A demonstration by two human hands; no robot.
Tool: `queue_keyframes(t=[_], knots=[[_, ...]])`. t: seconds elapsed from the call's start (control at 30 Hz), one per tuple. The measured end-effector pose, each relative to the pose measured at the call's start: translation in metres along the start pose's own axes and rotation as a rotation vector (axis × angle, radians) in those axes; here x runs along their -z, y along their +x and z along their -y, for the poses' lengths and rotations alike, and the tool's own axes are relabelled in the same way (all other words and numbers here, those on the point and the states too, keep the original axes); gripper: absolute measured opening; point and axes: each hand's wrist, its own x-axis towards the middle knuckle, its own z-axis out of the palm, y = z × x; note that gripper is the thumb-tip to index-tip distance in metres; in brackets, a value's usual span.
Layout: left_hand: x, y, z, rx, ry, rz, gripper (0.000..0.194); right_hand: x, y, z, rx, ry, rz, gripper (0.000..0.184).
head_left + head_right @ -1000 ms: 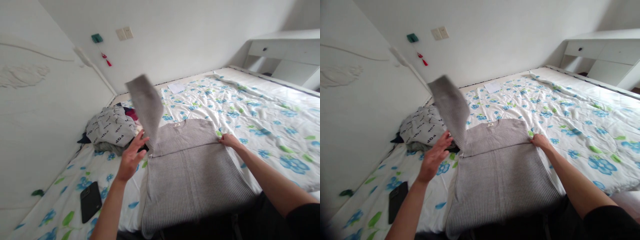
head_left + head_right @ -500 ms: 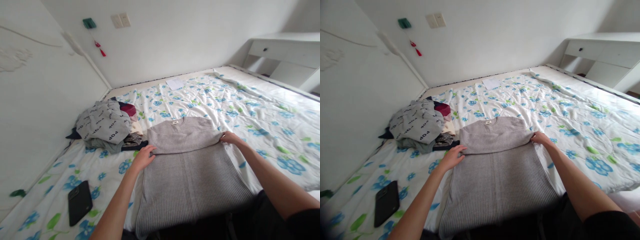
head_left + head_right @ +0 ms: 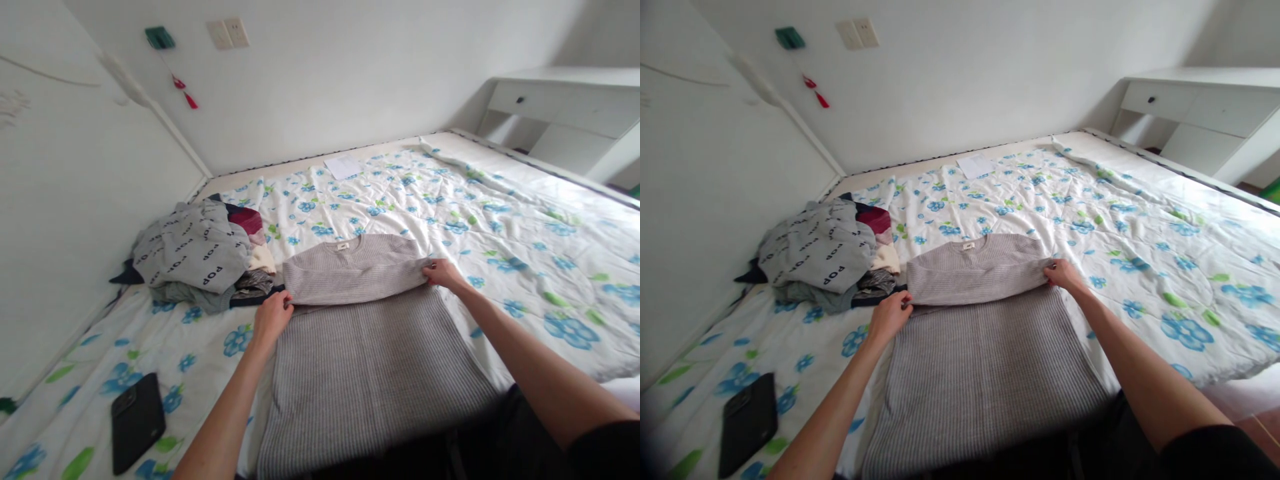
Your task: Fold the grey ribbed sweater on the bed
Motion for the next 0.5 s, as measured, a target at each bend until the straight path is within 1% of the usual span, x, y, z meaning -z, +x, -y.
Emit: queue_keyframes(t=[0.07,0.13,0.17,0.27,0.33,0.4,0.5], knots=[[0.001,0.002,0.006,0.032,0.028,0.042,0.023,0.001,-0.001,0.011,0.047,0.221,-0.044,0.011],[0.001,0.003,0.010,0.022,0.049,0.098,0.022,0.002,-0.002,0.020,0.070,0.423,-0.065,0.019],[0.001,0.004,0.011,0.005,0.052,0.121,0.022,0.001,-0.002,0.022,0.053,0.461,-0.061,0.025],[0.001,0.005,0.012,-0.018,0.024,0.169,0.019,-0.001,-0.004,0.021,-0.133,0.391,0.035,0.049],[0.000,0.006,0.011,0.024,-0.031,0.176,0.021,-0.003,-0.005,0.015,-0.229,0.356,0.119,0.059],[0.000,0.007,0.009,0.086,-0.072,0.140,0.030,-0.005,-0.006,0.011,-0.226,0.338,0.143,0.064],[-0.002,0.007,0.004,0.153,-0.043,0.054,0.045,-0.009,-0.007,0.009,-0.077,0.233,0.125,0.068]])
